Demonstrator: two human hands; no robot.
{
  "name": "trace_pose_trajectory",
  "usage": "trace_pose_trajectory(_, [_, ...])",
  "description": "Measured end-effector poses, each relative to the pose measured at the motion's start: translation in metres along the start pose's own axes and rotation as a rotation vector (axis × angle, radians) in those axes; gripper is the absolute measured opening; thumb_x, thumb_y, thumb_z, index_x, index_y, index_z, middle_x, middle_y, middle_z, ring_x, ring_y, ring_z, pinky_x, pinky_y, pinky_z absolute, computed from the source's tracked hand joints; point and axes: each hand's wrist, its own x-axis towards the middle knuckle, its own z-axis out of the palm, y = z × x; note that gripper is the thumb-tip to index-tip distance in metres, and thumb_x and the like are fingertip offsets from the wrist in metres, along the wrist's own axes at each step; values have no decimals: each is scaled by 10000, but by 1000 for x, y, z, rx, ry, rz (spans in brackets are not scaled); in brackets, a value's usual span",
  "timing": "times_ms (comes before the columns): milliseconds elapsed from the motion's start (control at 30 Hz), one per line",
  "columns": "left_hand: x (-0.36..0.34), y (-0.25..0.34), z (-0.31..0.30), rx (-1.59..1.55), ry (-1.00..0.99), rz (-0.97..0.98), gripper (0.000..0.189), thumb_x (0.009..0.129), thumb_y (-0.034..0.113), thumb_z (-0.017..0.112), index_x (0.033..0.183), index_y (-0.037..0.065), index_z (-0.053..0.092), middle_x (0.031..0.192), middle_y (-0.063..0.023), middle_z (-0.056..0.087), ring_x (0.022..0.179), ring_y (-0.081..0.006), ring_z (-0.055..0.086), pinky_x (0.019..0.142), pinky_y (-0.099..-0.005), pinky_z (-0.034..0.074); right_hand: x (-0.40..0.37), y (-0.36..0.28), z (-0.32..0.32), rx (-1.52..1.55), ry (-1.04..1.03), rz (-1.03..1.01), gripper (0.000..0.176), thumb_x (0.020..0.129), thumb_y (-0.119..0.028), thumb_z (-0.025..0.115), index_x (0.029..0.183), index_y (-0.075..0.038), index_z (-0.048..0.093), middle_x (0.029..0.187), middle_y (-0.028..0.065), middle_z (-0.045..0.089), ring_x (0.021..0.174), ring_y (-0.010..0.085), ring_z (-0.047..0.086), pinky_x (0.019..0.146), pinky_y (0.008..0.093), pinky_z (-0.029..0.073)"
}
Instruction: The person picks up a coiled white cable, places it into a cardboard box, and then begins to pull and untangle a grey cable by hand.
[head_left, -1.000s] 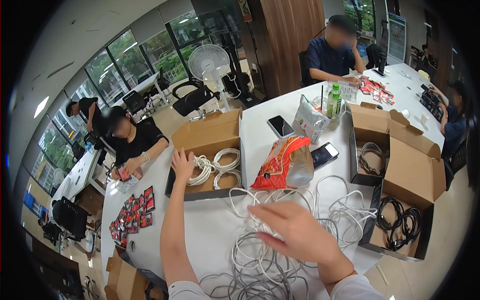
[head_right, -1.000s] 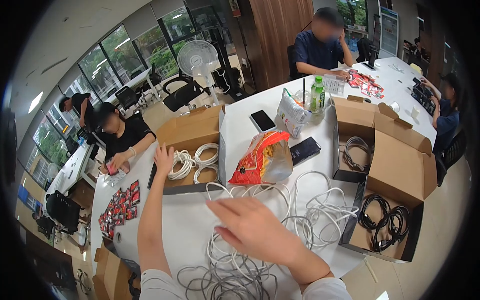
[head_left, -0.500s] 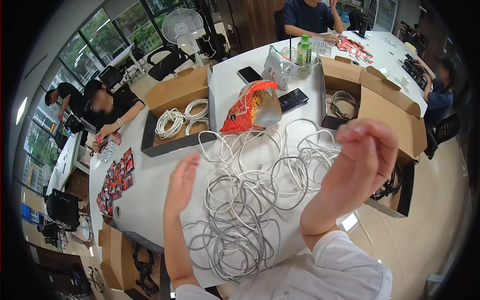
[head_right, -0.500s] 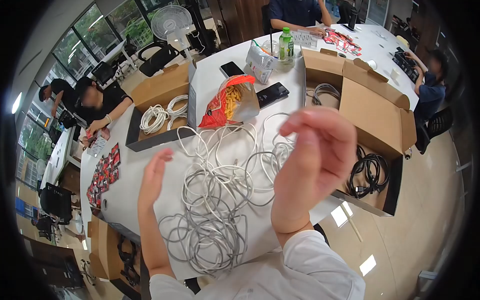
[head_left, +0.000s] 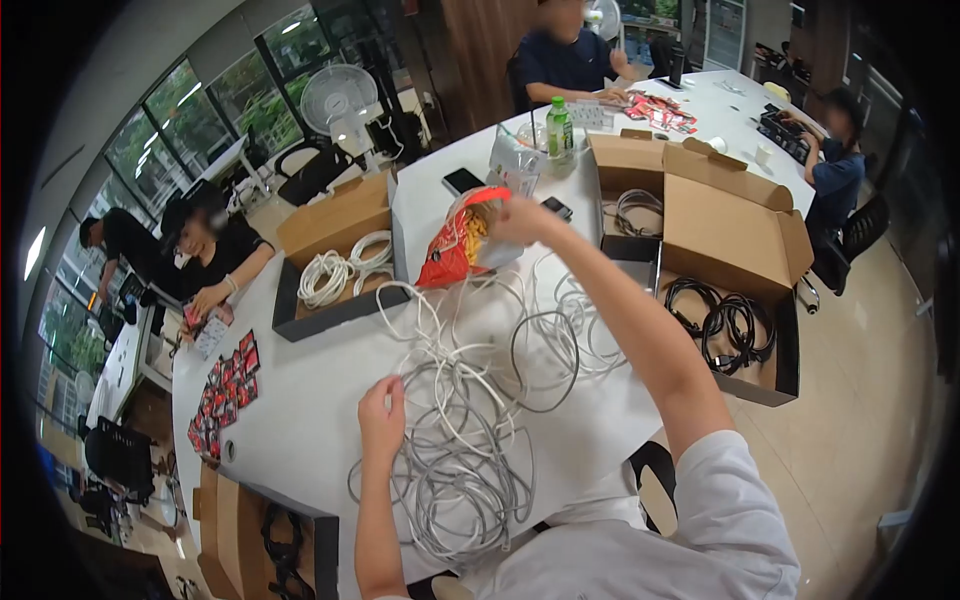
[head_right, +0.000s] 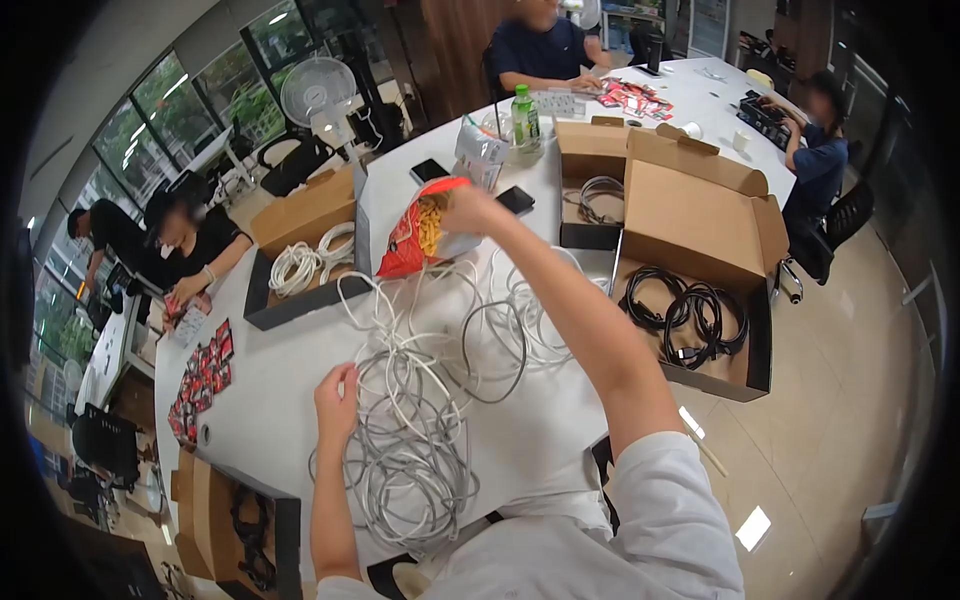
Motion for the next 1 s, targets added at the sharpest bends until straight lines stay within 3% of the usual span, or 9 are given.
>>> trace_pose_trajectory(67, [3, -33, 10, -195, 53, -63, 197, 945, 109, 526, 1049, -30, 619, 935, -120, 663, 866, -189, 626, 788, -295, 485, 39, 28, 48, 106, 22, -13, 242, 741, -230, 648, 751, 9, 677, 694, 127, 665, 482, 204, 591, 436, 350, 490])
trace_pose_trajectory(133, [0, -51, 17, -449, 102, -164, 191, 960, 100, 501, 1054, -30, 605, 896, -76, 645, 833, -139, 594, 771, -272, 477, 50, 17, 60, 176, -54, 180, 249, 741, -216, 671, 800, 25, 688, 720, 137, 672, 529, 233, 629, 454, 348, 507])
trace_pose_trajectory(233, [1, -46, 14, -550, 131, -224, 171, 969, 78, 483, 1039, -19, 605, 893, -55, 621, 817, -120, 572, 769, -254, 462, 92, 28, 96, 383, -22, 346, 284, 723, -207, 711, 863, 41, 698, 778, 162, 685, 625, 251, 675, 503, 346, 536])
trace_pose_trajectory(367, [2, -51, 17, -484, 107, -232, 166, 967, 82, 496, 1027, -23, 610, 892, -46, 617, 816, -110, 562, 778, -244, 457, 117, 37, 121, 205, 146, 452, 371, 681, -220, 758, 922, 55, 699, 889, 185, 699, 767, 265, 701, 647, 361, 569])
trace_pose_trajectory(500, [4, -45, 17, -483, 93, -271, 162, 960, 77, 504, 1022, -25, 613, 889, -39, 614, 814, -98, 556, 776, -234, 457, 121, 43, 124, 341, 77, 454, 463, 603, -226, 817, 955, 52, 701, 953, 182, 696, 840, 273, 692, 709, 372, 565])
trace_pose_trajectory(1000, [6, -43, 17, -404, 70, -267, 143, 933, 42, 518, 997, -22, 629, 858, -24, 609, 779, -86, 533, 727, -224, 438, 105, 35, 129, 367, 110, 517, 549, 547, -271, 834, 992, 24, 702, 1082, 192, 675, 992, 292, 672, 831, 353, 545])
